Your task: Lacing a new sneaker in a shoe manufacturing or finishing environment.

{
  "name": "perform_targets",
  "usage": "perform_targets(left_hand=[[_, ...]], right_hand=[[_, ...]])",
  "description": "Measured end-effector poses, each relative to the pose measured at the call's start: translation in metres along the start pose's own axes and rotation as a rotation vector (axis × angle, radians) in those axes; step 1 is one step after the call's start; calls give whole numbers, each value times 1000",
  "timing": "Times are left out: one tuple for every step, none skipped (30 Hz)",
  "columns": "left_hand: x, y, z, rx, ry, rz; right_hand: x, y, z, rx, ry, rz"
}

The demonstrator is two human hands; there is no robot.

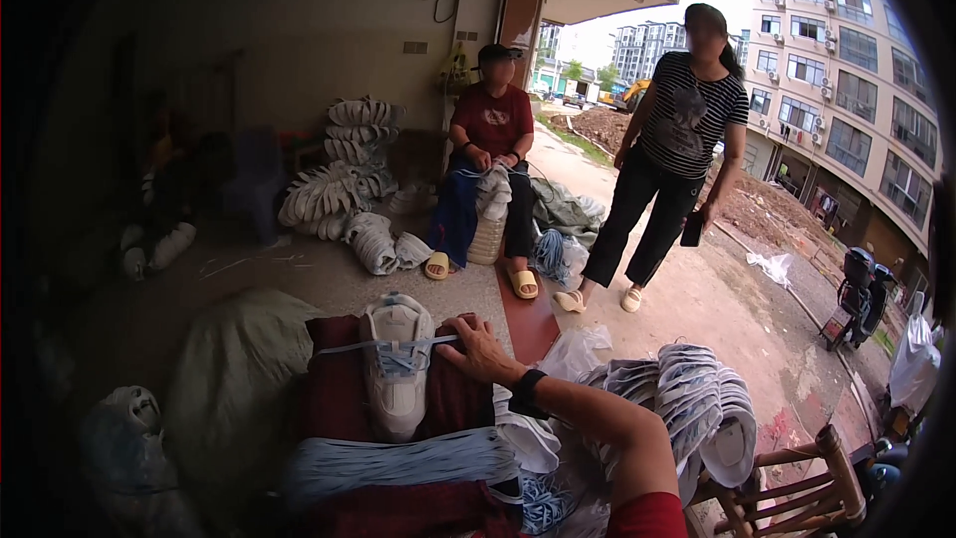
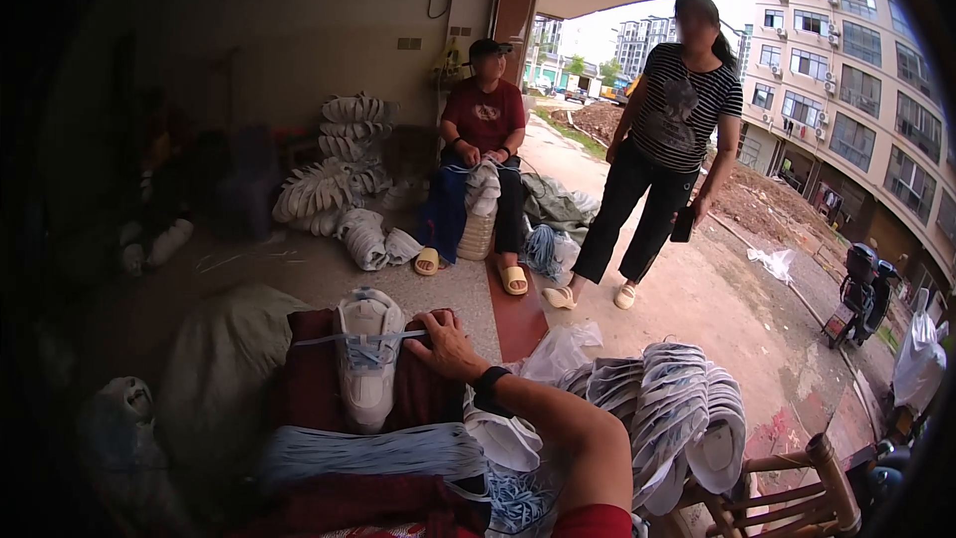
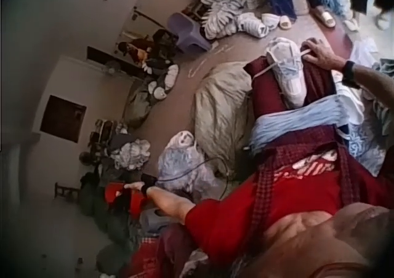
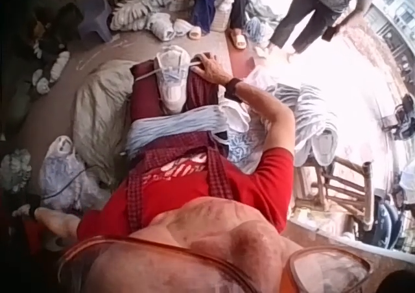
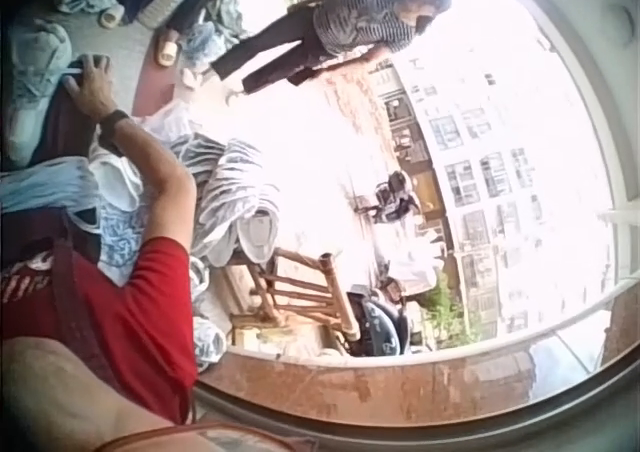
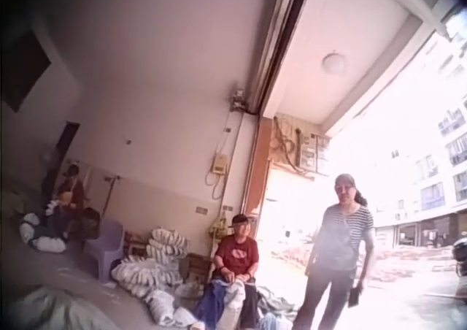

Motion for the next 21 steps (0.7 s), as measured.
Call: perform_targets(left_hand=[[-2,4,4,5,-5,12],[-3,8,8,9,-9,24],[-4,5,13,8,-15,33],[-5,10,17,5,-25,51],[-6,15,22,2,-35,71],[-10,19,24,-5,-43,94],[-14,28,27,-8,-51,121],[-18,37,30,-12,-60,147],[-20,43,33,-17,-70,171],[-22,48,36,-23,-80,195],[-23,54,41,-25,-93,219],[-25,61,47,-27,-106,243],[-28,71,57,-20,-117,267],[-28,77,63,-20,-130,286],[-29,83,70,-21,-144,305],[-33,94,76,-18,-156,333],[-37,105,83,-15,-168,361],[-38,105,88,-23,-179,377],[-40,112,95,-30,-196,404],[-42,117,102,-36,-213,429],[-41,115,110,-56,-235,453]], right_hand=[[0,2,-5,-6,13,14],[0,0,-5,-8,18,20],[1,-6,0,-16,-13,8],[4,-11,1,-24,-33,-4],[2,-11,1,-12,27,26],[2,-14,5,-17,-28,-4],[2,-14,4,-9,-40,-23],[2,-13,4,-1,-52,-40],[5,-12,5,2,-50,-45],[2,-15,4,-21,-85,-67],[1,-18,3,-18,-73,-68],[4,-18,4,-15,-60,-69],[4,-16,1,-28,-82,-85],[6,-21,10,34,-53,-89],[4,-26,18,30,-50,-87],[5,-24,15,27,-40,-93],[2,-22,12,10,-84,-83],[1,-24,18,10,-57,-54],[2,-24,17,18,-53,-68],[0,-24,16,27,-51,-82],[0,-30,22,6,-32,-76]])
Point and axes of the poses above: each hand's wrist, its own x-axis towards the middle knuckle, its own y-axis out of the back of the hand, z = x × y, the point moved 5 cm from there along x, towards the middle knuckle, and after that the axes turned 12 degrees about -x, right-handed, at the moved point
